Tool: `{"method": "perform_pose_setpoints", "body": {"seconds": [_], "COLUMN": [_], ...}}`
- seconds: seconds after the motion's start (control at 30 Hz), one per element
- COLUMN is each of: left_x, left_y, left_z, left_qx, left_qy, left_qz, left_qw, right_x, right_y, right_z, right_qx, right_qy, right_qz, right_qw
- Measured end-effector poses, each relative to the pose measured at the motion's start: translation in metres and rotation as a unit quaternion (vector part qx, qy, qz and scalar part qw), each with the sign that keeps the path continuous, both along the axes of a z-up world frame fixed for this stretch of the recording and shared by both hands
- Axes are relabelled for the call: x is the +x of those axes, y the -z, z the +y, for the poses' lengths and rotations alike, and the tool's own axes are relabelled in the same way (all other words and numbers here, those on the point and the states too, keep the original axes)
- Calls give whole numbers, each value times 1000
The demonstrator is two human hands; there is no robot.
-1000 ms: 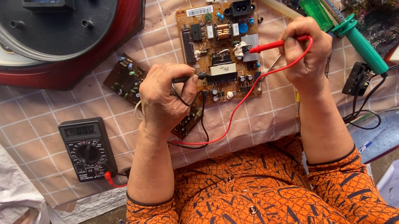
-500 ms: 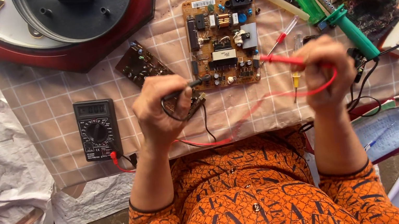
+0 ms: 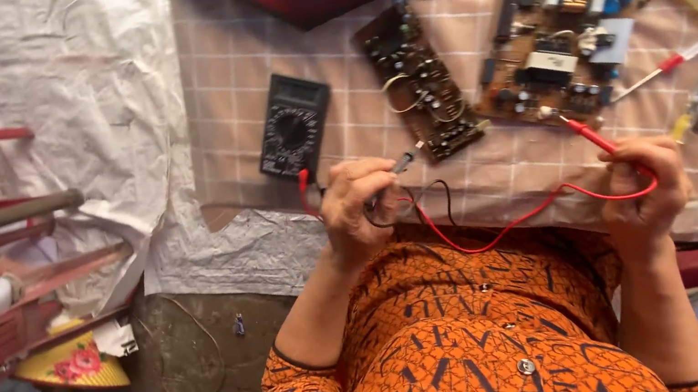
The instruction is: Testing electronic components on a circuit board using a multimeter and probes
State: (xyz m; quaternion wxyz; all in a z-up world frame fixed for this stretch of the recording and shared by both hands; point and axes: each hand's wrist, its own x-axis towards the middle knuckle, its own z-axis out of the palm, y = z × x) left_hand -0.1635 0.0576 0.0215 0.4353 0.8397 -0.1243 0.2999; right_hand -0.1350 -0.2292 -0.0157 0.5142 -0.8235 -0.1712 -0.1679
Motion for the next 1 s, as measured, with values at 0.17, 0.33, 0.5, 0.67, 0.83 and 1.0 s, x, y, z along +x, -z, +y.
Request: {"method": "perform_pose_setpoints", "body": {"seconds": [0.17,0.33,0.5,0.67,0.83,1.0], "left_x": [-8,-10,0,14,21,31], "left_y": [-3,1,-5,19,16,1], "left_z": [47,71,86,104,108,120], "left_qx": [45,83,30,198,291,189], "left_qy": [-117,-195,-218,-213,-163,-97], "left_qz": [-31,-25,-27,9,125,20], "left_qw": [992,977,975,957,934,977], "right_x": [-3,-6,-6,-3,18,57], "right_y": [-2,-1,0,-11,-46,-54], "right_z": [3,6,5,18,63,147], "right_qx": [-9,-20,-39,-50,-43,-39], "right_qy": [-5,17,10,11,-90,-186], "right_qz": [-18,-31,-33,-46,-107,-143], "right_qw": [1000,999,999,998,989,971]}}
